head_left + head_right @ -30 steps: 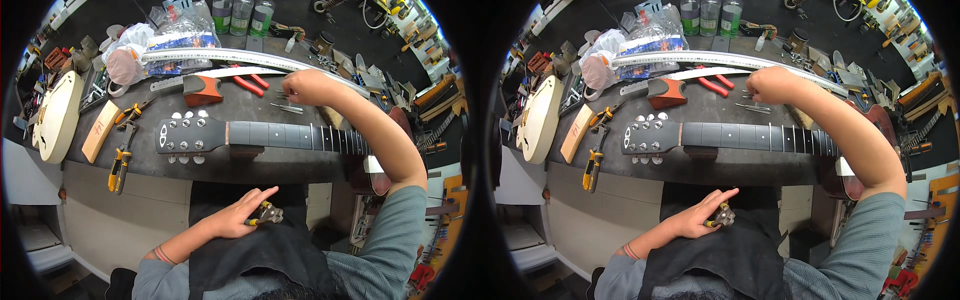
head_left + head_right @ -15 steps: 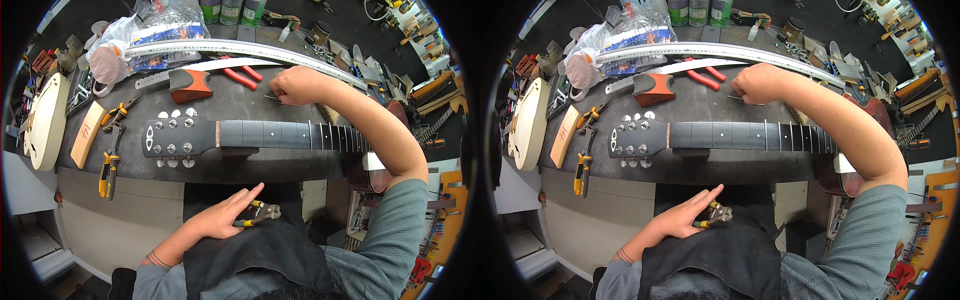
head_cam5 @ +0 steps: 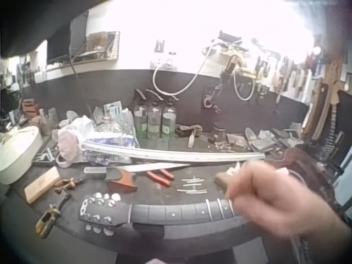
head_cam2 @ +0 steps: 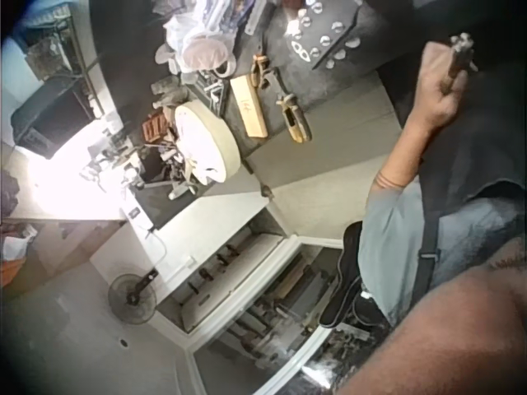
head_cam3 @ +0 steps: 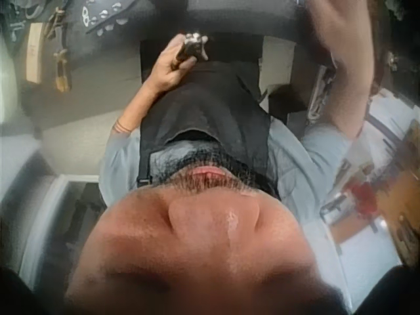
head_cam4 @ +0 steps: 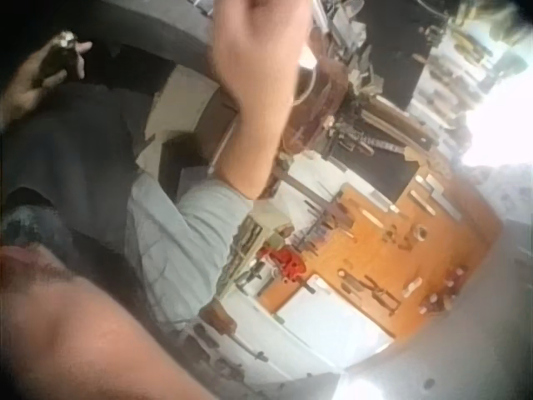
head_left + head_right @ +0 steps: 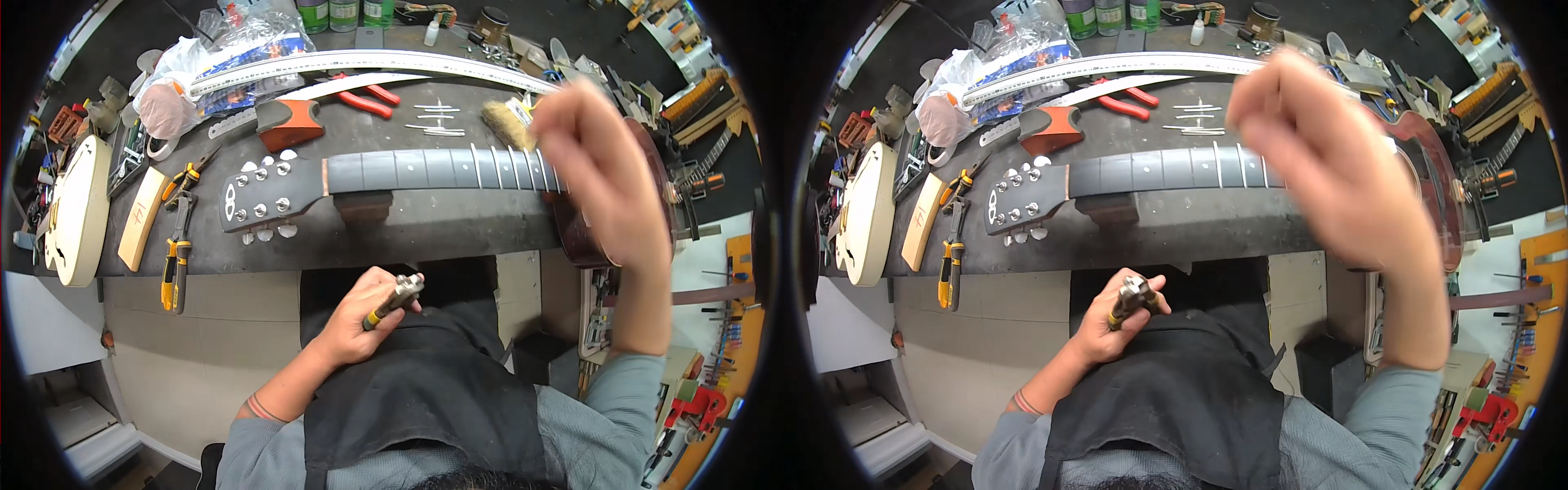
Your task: The person uses pliers to press metal frets into the slots of a guitar neck. They repeatedly pick up frets, position them, and hammer them into place using the pliers as a tool. The process is performed one fret at a time along the fretboard.
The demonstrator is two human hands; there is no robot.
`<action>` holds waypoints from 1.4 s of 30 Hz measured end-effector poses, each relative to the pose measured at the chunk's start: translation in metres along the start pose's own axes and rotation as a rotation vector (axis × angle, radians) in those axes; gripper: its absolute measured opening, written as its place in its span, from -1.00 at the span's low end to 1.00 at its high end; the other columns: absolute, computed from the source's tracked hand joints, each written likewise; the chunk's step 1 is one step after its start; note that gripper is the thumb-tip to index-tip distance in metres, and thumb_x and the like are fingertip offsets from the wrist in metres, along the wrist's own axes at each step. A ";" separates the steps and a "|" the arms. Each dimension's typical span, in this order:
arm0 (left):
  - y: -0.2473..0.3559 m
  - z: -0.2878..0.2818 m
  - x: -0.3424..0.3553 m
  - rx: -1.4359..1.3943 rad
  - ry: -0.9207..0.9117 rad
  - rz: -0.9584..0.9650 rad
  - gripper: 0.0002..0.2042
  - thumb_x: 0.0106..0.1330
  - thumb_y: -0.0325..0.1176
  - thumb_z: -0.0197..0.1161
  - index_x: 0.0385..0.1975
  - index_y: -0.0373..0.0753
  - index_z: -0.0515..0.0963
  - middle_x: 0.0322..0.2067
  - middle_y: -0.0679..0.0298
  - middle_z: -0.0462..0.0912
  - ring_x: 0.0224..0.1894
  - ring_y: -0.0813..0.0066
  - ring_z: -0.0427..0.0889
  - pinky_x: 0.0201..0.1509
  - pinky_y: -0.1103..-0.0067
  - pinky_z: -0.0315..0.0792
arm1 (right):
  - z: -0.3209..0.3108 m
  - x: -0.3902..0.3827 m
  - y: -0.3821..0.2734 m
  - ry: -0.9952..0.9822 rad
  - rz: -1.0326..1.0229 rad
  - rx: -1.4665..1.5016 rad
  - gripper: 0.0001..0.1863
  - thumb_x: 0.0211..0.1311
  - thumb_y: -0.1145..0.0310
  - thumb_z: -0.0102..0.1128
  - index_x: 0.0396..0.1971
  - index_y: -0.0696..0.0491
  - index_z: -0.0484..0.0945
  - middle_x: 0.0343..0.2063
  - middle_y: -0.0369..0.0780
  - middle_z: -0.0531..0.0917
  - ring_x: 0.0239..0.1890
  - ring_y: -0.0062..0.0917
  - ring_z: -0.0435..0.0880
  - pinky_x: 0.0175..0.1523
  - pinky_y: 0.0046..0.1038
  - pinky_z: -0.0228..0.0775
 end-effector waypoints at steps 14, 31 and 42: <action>0.005 0.022 -0.003 0.041 0.020 -0.160 -0.31 0.32 -0.70 0.02 0.55 -0.35 0.41 0.05 0.16 0.69 0.11 0.36 0.63 0.39 0.36 0.44 | 0.056 -0.145 -0.067 -0.011 -0.580 0.308 -0.73 0.19 0.44 0.41 -0.10 -0.01 0.64 -0.59 -0.40 0.39 -0.59 -0.66 0.40 -0.49 -0.53 0.19; -0.008 0.050 0.011 0.052 -0.076 -0.382 -0.01 -0.05 -0.67 0.12 0.63 -0.22 0.29 -0.03 0.12 0.70 -0.04 0.11 0.61 0.26 0.29 0.52 | 0.119 -0.165 0.101 0.315 0.464 0.935 -0.85 0.70 0.53 0.09 0.13 0.16 0.47 -0.22 -0.38 0.56 -0.26 -0.87 0.40 -0.15 -0.69 0.30; -0.007 0.050 0.020 0.174 -0.080 -0.495 0.06 0.00 -0.70 0.21 0.69 0.08 0.25 0.00 0.13 0.54 0.03 0.15 0.66 0.28 0.33 0.56 | 0.121 -0.162 0.103 0.346 0.410 0.820 -0.85 0.69 0.56 0.08 0.12 0.17 0.48 -0.19 -0.34 0.67 -0.28 -0.90 0.46 -0.18 -0.73 0.34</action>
Point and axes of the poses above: each hand's wrist, its own x-axis towards the middle knuckle, its own z-axis out of the palm, y = z × x, the point moved 10 cm from there along x, towards the middle knuckle
